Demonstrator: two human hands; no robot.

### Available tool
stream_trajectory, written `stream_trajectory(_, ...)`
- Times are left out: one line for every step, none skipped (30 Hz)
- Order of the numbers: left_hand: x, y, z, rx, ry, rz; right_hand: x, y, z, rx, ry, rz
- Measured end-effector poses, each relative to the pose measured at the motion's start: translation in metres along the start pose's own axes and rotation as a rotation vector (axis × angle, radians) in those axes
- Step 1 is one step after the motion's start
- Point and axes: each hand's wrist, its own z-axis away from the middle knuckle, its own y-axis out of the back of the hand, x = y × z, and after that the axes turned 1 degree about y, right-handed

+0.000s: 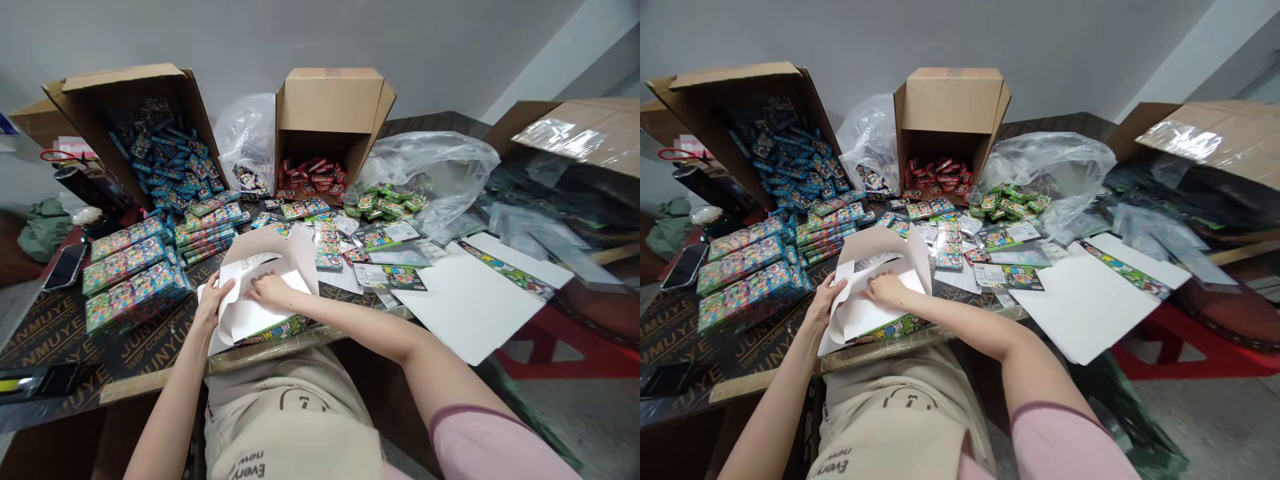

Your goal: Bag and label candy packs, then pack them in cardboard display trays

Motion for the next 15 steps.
stream_trajectory(-0.003,-0.002,-0.002,0.07,-0.032,-0.034,-0.001,0.014,0.003,0.044,0.055,-0.009)
stream_trajectory(-0.006,-0.004,-0.004,0.137,-0.079,-0.077,0.0,0.03,0.008,0.11,0.099,-0.024)
stream_trajectory(-0.01,-0.004,-0.005,0.194,-0.13,-0.135,0.004,0.046,0.014,0.218,0.139,-0.053)
stream_trajectory(-0.013,-0.004,-0.007,0.236,-0.176,-0.202,0.011,0.061,0.019,0.374,0.135,-0.092)
stream_trajectory(-0.016,-0.004,-0.008,0.265,-0.207,-0.271,0.02,0.074,0.024,0.56,0.064,-0.142)
stream_trajectory(-0.017,-0.003,-0.009,0.282,-0.226,-0.334,0.03,0.083,0.026,0.736,-0.052,-0.206)
stream_trajectory(-0.018,-0.002,-0.009,0.287,-0.233,-0.39,0.04,0.089,0.027,0.828,-0.166,-0.274)
stream_trajectory(-0.019,-0.001,-0.009,0.288,-0.236,-0.435,0.049,0.092,0.024,0.822,-0.252,-0.347)
stream_trajectory(-0.019,-0.001,-0.008,0.288,-0.235,-0.47,0.057,0.091,0.02,0.729,-0.296,-0.419)
stream_trajectory(-0.018,0.0,-0.007,0.29,-0.233,-0.506,0.063,0.087,0.014,0.573,-0.293,-0.48)
stream_trajectory(-0.018,0.0,-0.005,0.296,-0.227,-0.555,0.066,0.081,0.007,0.402,-0.259,-0.522)
stream_trajectory(-0.018,0.0,-0.003,0.305,-0.221,-0.618,0.068,0.075,-0.001,0.257,-0.214,-0.544)
stream_trajectory(-0.018,0.0,-0.001,0.32,-0.221,-0.697,0.069,0.069,-0.009,0.162,-0.171,-0.545)
stream_trajectory(-0.019,0.001,0.0,0.344,-0.238,-0.782,0.069,0.064,-0.015,0.116,-0.138,-0.532)
stream_trajectory(-0.02,0.001,0.001,0.373,-0.274,-0.859,0.069,0.059,-0.021,0.104,-0.116,-0.512)
